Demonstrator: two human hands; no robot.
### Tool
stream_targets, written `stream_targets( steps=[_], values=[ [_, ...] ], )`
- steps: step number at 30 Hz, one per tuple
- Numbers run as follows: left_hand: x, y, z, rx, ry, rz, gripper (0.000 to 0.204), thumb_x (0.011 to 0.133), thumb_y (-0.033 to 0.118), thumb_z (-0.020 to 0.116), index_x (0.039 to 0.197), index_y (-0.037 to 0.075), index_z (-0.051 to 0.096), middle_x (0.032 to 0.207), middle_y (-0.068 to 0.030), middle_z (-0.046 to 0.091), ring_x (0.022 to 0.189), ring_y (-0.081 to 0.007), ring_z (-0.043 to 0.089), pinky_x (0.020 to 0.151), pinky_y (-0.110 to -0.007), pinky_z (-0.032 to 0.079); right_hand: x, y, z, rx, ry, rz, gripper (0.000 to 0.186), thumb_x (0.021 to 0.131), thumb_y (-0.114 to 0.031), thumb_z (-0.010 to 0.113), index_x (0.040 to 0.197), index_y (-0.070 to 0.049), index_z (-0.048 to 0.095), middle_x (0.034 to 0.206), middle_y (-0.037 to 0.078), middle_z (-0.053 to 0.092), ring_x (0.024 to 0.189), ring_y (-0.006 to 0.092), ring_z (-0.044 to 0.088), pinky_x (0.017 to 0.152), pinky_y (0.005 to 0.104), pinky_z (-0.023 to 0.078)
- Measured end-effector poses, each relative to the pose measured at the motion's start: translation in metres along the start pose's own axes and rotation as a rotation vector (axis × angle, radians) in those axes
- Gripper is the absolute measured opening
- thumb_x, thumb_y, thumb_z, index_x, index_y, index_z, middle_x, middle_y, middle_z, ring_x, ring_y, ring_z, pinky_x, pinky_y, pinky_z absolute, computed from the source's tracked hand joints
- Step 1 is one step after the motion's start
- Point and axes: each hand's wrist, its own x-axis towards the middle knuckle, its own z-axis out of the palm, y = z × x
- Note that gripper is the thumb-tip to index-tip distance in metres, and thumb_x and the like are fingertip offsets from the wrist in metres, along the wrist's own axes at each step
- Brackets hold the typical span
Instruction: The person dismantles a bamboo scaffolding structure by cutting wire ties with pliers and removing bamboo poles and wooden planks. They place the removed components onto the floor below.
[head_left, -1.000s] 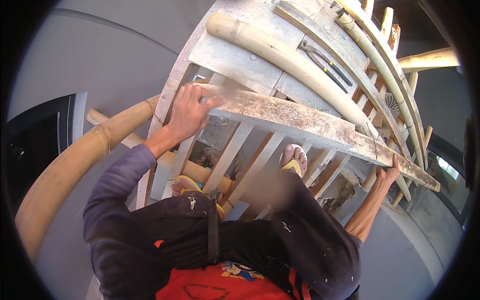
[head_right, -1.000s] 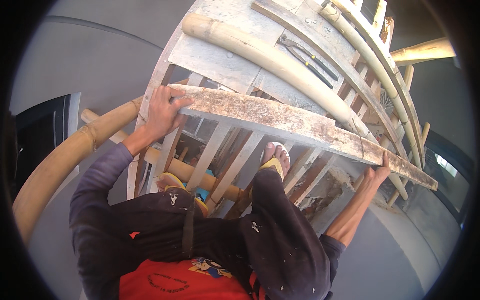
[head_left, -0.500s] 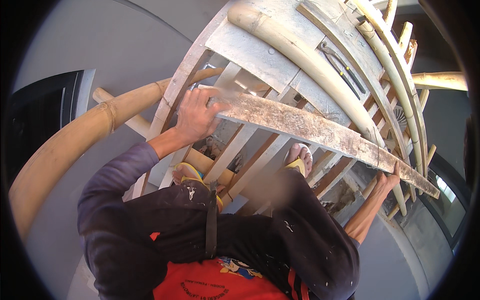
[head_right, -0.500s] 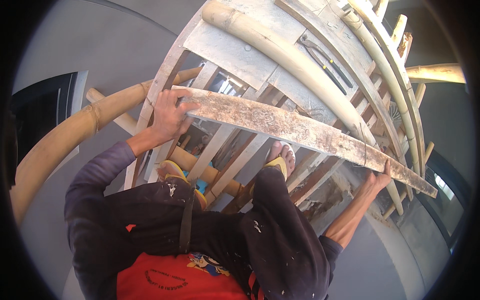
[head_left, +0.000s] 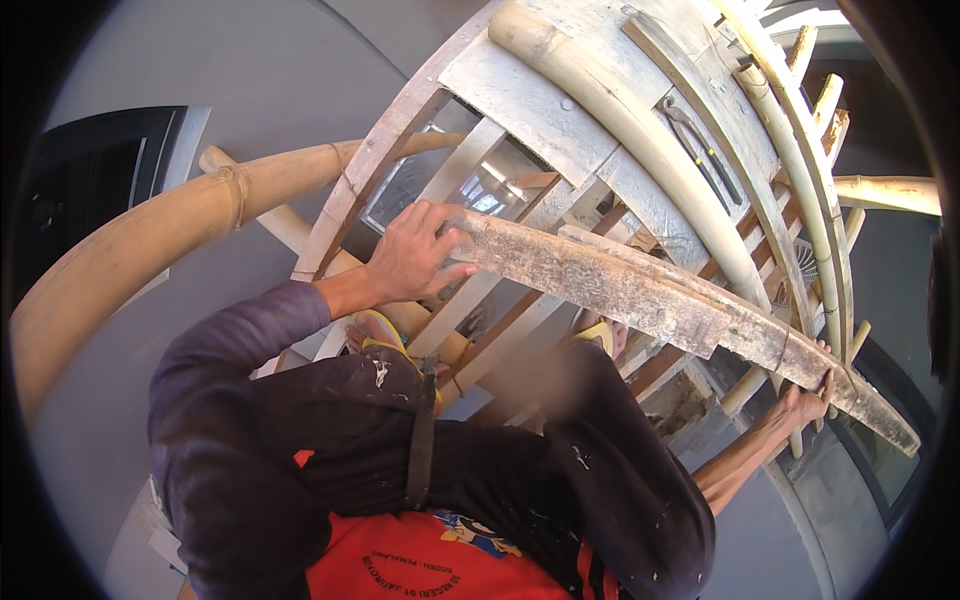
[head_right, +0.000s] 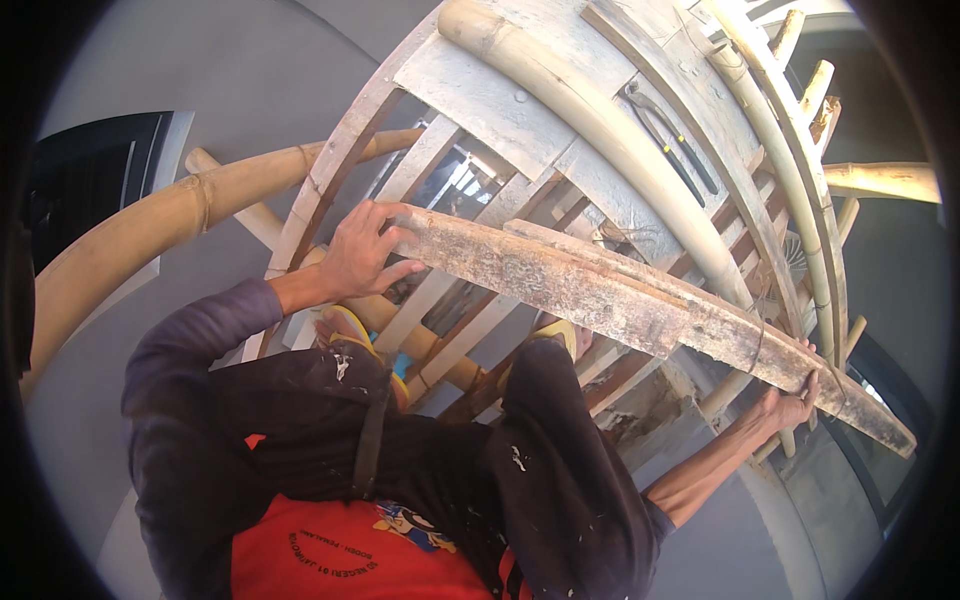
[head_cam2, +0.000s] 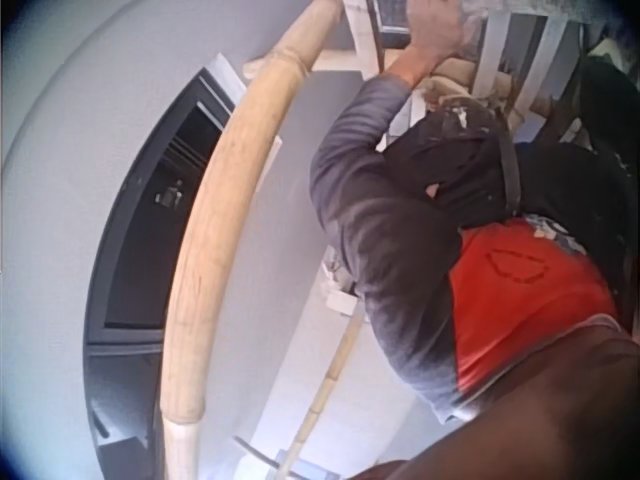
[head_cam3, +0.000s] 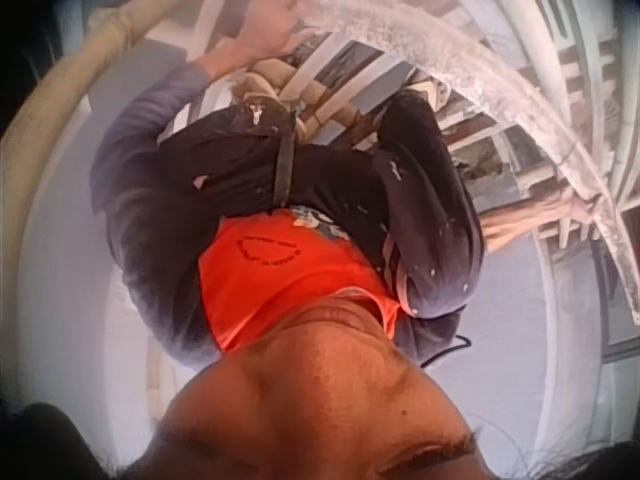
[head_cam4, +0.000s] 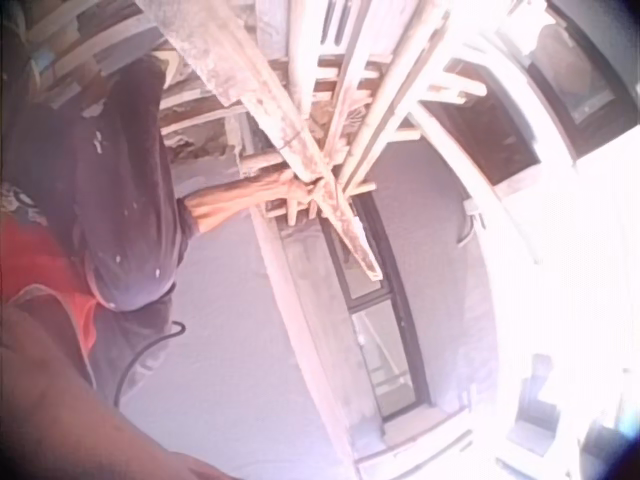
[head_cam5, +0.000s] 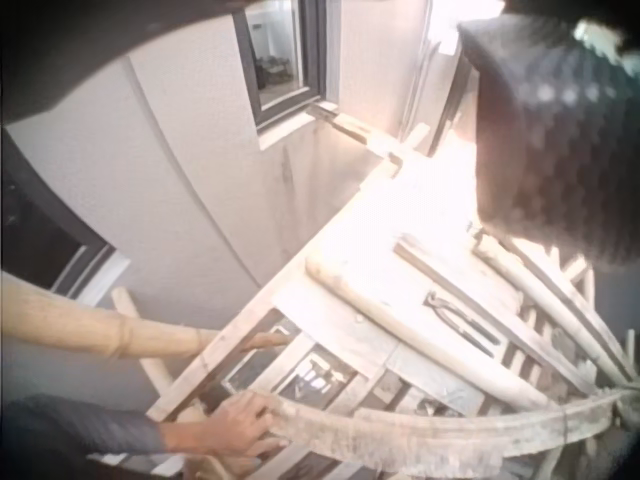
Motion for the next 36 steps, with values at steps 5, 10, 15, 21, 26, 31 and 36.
stream_targets(
  steps=[5, 10, 15, 21, 26, 31, 36],
  values=[
    [-0.009, 0.008, 0.005, -0.101, -0.031, -0.060, 0.056, 0.078, 0.038, 0.074, 0.120, 0.007, 0.053, 0.106, -0.0153, 0.049, 0.090, -0.0309, 0.053, 0.075, -0.041, 0.048, -0.014, -0.021, 0.039, 0.075, -0.142, -0.050, 0.068, 0.079, -0.007, 0.059, 0.137, 0.016, 0.031, 0.137, 0.030, 0.043, 0.132, 0.0379, 0.041, 0.115, 0.0534, 0.027],
    [-0.024, 0.013, 0.002, -0.096, -0.172, -0.111, 0.066, 0.077, 0.037, 0.075, 0.128, 0.004, 0.048, 0.103, -0.0146, 0.048, 0.089, -0.0303, 0.055, 0.072, -0.039, 0.050, -0.041, -0.029, 0.099, 0.020, -0.254, -0.131, 0.076, 0.080, -0.007, 0.057, 0.142, 0.015, 0.020, 0.145, 0.031, 0.032, 0.141, 0.0367, 0.028, 0.118, 0.0532, 0.015],
    [-0.042, 0.014, 0.011, -0.129, -0.121, -0.175, 0.064, 0.076, 0.036, 0.077, 0.122, 0.003, 0.048, 0.109, -0.0159, 0.049, 0.085, -0.0333, 0.060, 0.068, -0.041, 0.052, -0.024, -0.046, 0.117, 0.135, -0.458, -0.105, 0.078, 0.075, -0.005, 0.060, 0.140, 0.014, 0.022, 0.140, 0.031, 0.035, 0.138, 0.0417, 0.027, 0.116, 0.0560, 0.016],
    [-0.065, 0.023, 0.021, -0.139, -0.116, -0.342, 0.061, 0.076, 0.033, 0.077, 0.120, 0.003, 0.046, 0.118, -0.0161, 0.048, 0.087, -0.0372, 0.062, 0.067, -0.043, 0.053, -0.020, -0.047, 0.157, 0.234, -0.719, -0.060, 0.080, 0.066, -0.005, 0.064, 0.134, 0.014, 0.026, 0.130, 0.027, 0.036, 0.131, 0.0397, 0.031, 0.114, 0.0532, 0.020],
    [-0.067, 0.031, 0.029, -0.095, -0.131, -0.433, 0.061, 0.078, 0.031, 0.076, 0.123, 0.004, 0.044, 0.118, -0.0165, 0.046, 0.087, -0.0389, 0.062, 0.068, -0.045, 0.054, -0.044, -0.041, 0.222, 0.301, -0.936, -0.076, 0.068, 0.053, -0.003, 0.063, 0.114, 0.008, 0.036, 0.101, 0.016, 0.038, 0.103, 0.0283, 0.039, 0.106, 0.0446, 0.029],
    [-0.076, 0.036, 0.038, -0.052, -0.174, -0.549, 0.058, 0.080, 0.025, 0.072, 0.126, 0.005, 0.043, 0.115, -0.0172, 0.043, 0.086, -0.0403, 0.063, 0.065, -0.046, 0.056, -0.044, -0.047, 0.257, 0.334, -1.056, -0.069, 0.068, 0.048, -0.002, 0.061, 0.113, 0.004, 0.040, 0.102, 0.014, 0.041, 0.102, 0.0282, 0.044, 0.104, 0.0458, 0.033],
    [-0.077, 0.037, 0.049, -0.074, -0.180, -0.682, 0.053, 0.081, 0.015, 0.067, 0.126, 0.004, 0.042, 0.116, -0.0188, 0.039, 0.075, -0.0447, 0.063, 0.066, -0.049, 0.056, -0.053, -0.039, 0.300, 0.435, -1.255, 0.090, 0.065, 0.042, -0.004, 0.057, 0.106, -0.001, 0.043, 0.097, 0.011, 0.041, 0.094, 0.0249, 0.046, 0.096, 0.0443, 0.035]
  ],
)
